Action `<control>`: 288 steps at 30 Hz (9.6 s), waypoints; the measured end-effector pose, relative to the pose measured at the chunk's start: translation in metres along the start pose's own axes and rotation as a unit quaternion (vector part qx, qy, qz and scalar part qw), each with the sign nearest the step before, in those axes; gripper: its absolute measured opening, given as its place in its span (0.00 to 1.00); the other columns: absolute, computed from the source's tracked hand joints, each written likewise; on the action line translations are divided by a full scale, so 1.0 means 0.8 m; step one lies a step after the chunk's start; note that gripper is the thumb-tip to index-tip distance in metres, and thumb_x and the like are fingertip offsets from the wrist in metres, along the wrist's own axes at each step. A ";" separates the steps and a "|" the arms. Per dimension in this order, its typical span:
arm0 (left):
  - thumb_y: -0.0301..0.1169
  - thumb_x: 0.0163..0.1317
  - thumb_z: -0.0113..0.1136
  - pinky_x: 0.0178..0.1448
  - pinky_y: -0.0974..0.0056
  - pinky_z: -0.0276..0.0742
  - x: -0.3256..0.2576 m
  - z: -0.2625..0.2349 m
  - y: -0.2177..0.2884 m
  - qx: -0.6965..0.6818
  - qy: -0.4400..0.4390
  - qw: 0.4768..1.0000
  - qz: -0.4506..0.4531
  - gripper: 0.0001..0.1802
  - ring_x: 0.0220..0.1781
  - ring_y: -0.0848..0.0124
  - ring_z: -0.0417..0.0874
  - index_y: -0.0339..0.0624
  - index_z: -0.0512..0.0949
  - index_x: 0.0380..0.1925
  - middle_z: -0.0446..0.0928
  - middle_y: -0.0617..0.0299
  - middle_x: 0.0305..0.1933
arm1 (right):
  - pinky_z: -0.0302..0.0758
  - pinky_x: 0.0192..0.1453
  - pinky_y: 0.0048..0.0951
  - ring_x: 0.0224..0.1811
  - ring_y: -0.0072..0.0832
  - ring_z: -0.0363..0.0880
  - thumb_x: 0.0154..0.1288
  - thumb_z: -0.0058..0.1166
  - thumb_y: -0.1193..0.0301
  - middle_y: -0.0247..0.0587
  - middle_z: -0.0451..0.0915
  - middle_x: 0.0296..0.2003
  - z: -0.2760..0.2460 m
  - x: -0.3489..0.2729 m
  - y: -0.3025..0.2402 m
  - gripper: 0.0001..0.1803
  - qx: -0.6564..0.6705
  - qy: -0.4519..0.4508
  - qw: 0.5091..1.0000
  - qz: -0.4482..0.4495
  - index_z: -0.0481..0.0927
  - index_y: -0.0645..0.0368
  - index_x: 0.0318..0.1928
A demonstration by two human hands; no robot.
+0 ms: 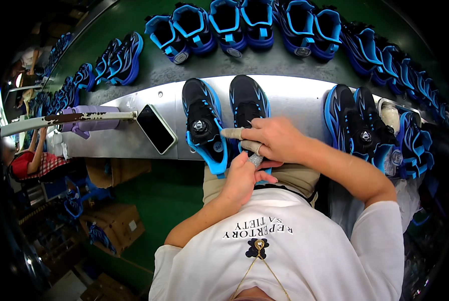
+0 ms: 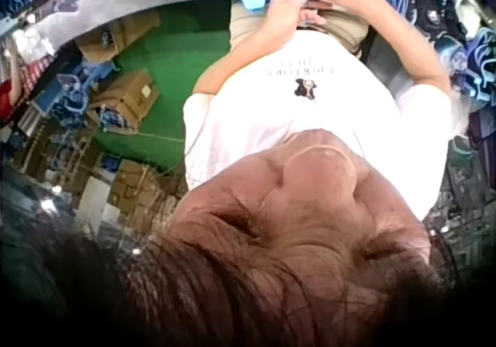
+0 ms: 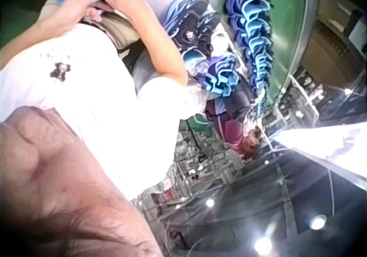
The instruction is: The person wipes the exterior surfaces of multiple black and blue athletic shoes using a cloth, then places each finished shoe onto a conveyor belt.
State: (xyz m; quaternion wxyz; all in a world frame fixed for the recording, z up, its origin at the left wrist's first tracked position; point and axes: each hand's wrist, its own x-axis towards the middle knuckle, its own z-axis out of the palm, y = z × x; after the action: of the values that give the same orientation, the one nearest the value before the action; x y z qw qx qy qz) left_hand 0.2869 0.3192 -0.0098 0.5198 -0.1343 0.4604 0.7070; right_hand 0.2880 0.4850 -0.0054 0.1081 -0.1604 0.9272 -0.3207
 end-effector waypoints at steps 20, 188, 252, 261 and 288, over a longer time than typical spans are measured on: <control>0.22 0.52 0.60 0.47 0.64 0.71 0.011 -0.089 0.116 0.584 0.089 0.702 0.399 0.20 0.42 0.62 0.75 0.42 0.80 0.48 0.74 0.57 0.42 | 0.57 0.70 0.51 0.64 0.59 0.62 0.67 0.47 0.46 0.60 0.65 0.63 0.060 0.237 0.067 0.33 0.128 0.079 0.984 0.094 0.66 0.42 0.69; 0.45 0.50 0.70 0.52 0.55 0.77 0.191 -0.219 0.414 0.800 0.300 0.488 0.178 0.24 0.49 0.56 0.82 0.61 0.80 0.50 0.83 0.54 0.43 | 0.75 0.44 0.40 0.40 0.44 0.77 0.64 0.58 0.61 0.48 0.77 0.36 -0.172 0.035 0.146 0.18 -0.134 0.203 0.964 0.110 0.81 0.54 0.51; 0.22 0.49 0.62 0.53 0.53 0.73 0.003 -0.008 0.057 0.678 0.108 0.545 0.481 0.12 0.47 0.51 0.75 0.39 0.81 0.37 0.76 0.51 0.46 | 0.74 0.47 0.39 0.42 0.45 0.73 0.54 0.62 0.77 0.46 0.74 0.38 -0.017 -0.069 0.007 0.21 0.012 0.221 0.975 0.002 0.82 0.52 0.51; 0.18 0.49 0.60 0.49 0.55 0.73 0.013 -0.034 0.056 0.612 -0.003 0.650 0.450 0.14 0.45 0.54 0.76 0.39 0.79 0.39 0.72 0.54 0.39 | 0.75 0.42 0.37 0.38 0.40 0.75 0.54 0.64 0.69 0.39 0.74 0.32 -0.036 -0.078 0.007 0.16 0.025 0.148 0.988 0.046 0.83 0.47 0.46; 0.23 0.52 0.61 0.52 0.58 0.72 0.012 -0.026 0.065 0.611 0.010 0.679 0.406 0.15 0.47 0.56 0.75 0.40 0.80 0.42 0.77 0.54 0.44 | 0.75 0.46 0.36 0.40 0.40 0.78 0.55 0.66 0.69 0.43 0.76 0.36 -0.046 -0.081 0.028 0.20 0.061 0.103 0.991 0.051 0.82 0.50 0.50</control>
State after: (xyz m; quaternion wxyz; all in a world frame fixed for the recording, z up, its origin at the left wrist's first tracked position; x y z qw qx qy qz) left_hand 0.2319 0.3066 -0.0010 0.1437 0.4064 0.8045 0.4086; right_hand 0.3316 0.5462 0.0151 0.0377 -0.0724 0.9189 -0.3860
